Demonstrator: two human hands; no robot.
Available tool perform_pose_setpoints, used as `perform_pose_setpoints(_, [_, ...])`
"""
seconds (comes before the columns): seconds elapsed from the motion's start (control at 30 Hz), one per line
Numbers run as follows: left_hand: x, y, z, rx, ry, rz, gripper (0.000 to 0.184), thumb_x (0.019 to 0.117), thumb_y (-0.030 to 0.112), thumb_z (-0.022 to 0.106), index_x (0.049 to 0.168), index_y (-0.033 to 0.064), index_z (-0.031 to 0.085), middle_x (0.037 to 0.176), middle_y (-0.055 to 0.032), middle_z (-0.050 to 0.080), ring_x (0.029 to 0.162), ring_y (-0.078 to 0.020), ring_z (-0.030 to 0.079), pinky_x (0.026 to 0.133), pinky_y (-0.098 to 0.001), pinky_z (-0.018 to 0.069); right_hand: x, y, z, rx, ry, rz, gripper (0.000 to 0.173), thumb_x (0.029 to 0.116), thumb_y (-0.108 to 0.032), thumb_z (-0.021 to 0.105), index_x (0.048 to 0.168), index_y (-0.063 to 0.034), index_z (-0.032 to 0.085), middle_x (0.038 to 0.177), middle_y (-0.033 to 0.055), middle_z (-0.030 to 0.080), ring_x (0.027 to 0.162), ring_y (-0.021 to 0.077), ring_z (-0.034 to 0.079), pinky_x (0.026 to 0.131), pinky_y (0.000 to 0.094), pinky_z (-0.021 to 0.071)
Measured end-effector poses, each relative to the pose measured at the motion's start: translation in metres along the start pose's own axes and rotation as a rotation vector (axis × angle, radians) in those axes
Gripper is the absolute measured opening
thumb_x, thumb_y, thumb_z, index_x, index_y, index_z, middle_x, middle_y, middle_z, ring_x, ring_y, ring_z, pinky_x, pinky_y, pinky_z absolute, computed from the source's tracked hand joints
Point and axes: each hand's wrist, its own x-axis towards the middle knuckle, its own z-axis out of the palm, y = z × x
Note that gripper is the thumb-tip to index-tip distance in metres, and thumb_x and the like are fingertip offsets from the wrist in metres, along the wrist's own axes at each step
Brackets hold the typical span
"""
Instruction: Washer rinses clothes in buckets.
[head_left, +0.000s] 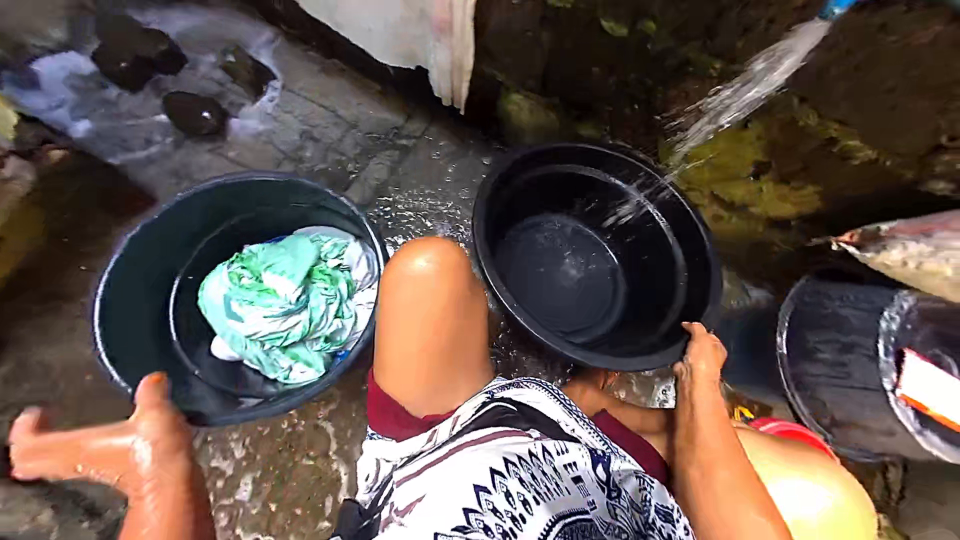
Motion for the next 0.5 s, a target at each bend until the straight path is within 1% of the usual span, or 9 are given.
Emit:
perform_pose_setpoints(0.03, [0.000,-0.007,0.003,-0.083,-0.027,-0.132,0.089,0.0878,0.025,0.077,0.153,-0.0122,0.028,0.155,-0.0326,0.036,0.146,-0.0333,0.038,0.121,-0.0361,0.0309,0.000,0.006,0.001,-0.055,-0.013,0.091,0.035,0.0958,-0.010,0.065,0.126,0.0062,0.057,0.113,0.0207,0.063,0.098,0.0252,0.063,0.086,0.0456,0.0531])
perform_pose_setpoints(0.07, [-0.004,-0.011,0.008,-0.173,-0.079,-0.243,0.081,0.0920,0.022,0.073,0.152,-0.0095,0.030,0.150,-0.0277,0.043,0.136,-0.0252,0.048,0.113,-0.0322,0.0409,0.001,0.013,0.004,-0.079,-0.032,0.157,0.042,0.0943,-0.008,0.066,0.132,0.0056,0.054,0.121,0.0231,0.062,0.104,0.0288,0.063,0.089,0.0485,0.0529])
perform_pose_setpoints(0.1, [-0.009,-0.012,0.014,-0.251,-0.107,-0.320,0.065,0.0954,0.022,0.068,0.146,-0.0067,0.039,0.137,-0.0213,0.055,0.118,-0.0171,0.058,0.099,-0.0305,0.0508,0.001,0.021,0.007,-0.085,-0.059,0.202,0.048,0.0934,-0.005,0.067,0.138,0.0041,0.051,0.126,0.0243,0.061,0.109,0.0309,0.063,0.091,0.0502,0.0534])
perform_pose_setpoints(0.13, [-0.013,-0.011,0.019,-0.303,-0.129,-0.356,0.049,0.0981,0.022,0.063,0.138,-0.0032,0.047,0.121,-0.0137,0.059,0.100,-0.0103,0.062,0.085,-0.0283,0.0542,0.004,0.031,0.012,-0.085,-0.073,0.226,0.052,0.0926,-0.003,0.068,0.141,0.0033,0.049,0.128,0.0252,0.060,0.111,0.0324,0.063,0.092,0.0514,0.0542])
perform_pose_setpoints(0.17, [-0.013,-0.010,0.022,-0.346,-0.157,-0.371,0.045,0.0998,0.018,0.057,0.138,-0.0028,0.046,0.120,-0.0131,0.059,0.097,-0.0098,0.061,0.084,-0.0289,0.0537,0.006,0.038,0.016,-0.087,-0.077,0.235,0.053,0.0926,-0.002,0.068,0.141,0.0031,0.048,0.129,0.0253,0.060,0.112,0.0327,0.063,0.093,0.0514,0.0539])
perform_pose_setpoints(0.27, [-0.007,-0.005,0.023,-0.289,-0.182,-0.382,0.056,0.0973,0.008,0.053,0.151,-0.0022,0.039,0.142,-0.0211,0.053,0.119,-0.0195,0.058,0.100,-0.0359,0.0499,0.015,0.044,0.026,-0.097,-0.010,0.246,0.050,0.0883,0.002,0.071,0.136,0.0036,0.053,0.126,0.0247,0.062,0.111,0.0327,0.063,0.093,0.0513,0.0534])
perform_pose_setpoints(0.33, [-0.007,0.002,0.019,-0.242,-0.220,-0.443,0.060,0.0977,0.009,0.053,0.154,0.0022,0.033,0.144,-0.0193,0.050,0.119,-0.0200,0.057,0.098,-0.0387,0.0503,0.016,0.043,0.030,-0.044,0.024,0.283,0.053,0.0855,0.002,0.074,0.135,0.0038,0.054,0.127,0.0242,0.062,0.112,0.0325,0.063,0.093,0.0508,0.0531])
perform_pose_setpoints(0.43, [-0.001,-0.004,0.019,-0.239,-0.243,-0.526,0.063,0.0968,0.009,0.056,0.155,0.0053,0.032,0.143,-0.0173,0.051,0.118,-0.0215,0.058,0.095,-0.0431,0.0517,0.016,0.042,0.029,0.092,-0.010,0.385,0.055,0.0883,-0.006,0.075,0.137,0.0027,0.052,0.129,0.0232,0.061,0.115,0.0322,0.063,0.094,0.0519,0.0537])
perform_pose_setpoints(0.5, [0.002,-0.007,0.021,-0.237,-0.239,-0.530,0.063,0.0958,0.007,0.056,0.154,0.0053,0.033,0.141,-0.0160,0.052,0.115,-0.0196,0.058,0.092,-0.0410,0.0523,0.020,0.044,0.026,0.141,-0.045,0.416,0.053,0.0896,-0.009,0.074,0.137,0.0008,0.052,0.128,0.0222,0.062,0.113,0.0319,0.064,0.092,0.0530,0.0551])
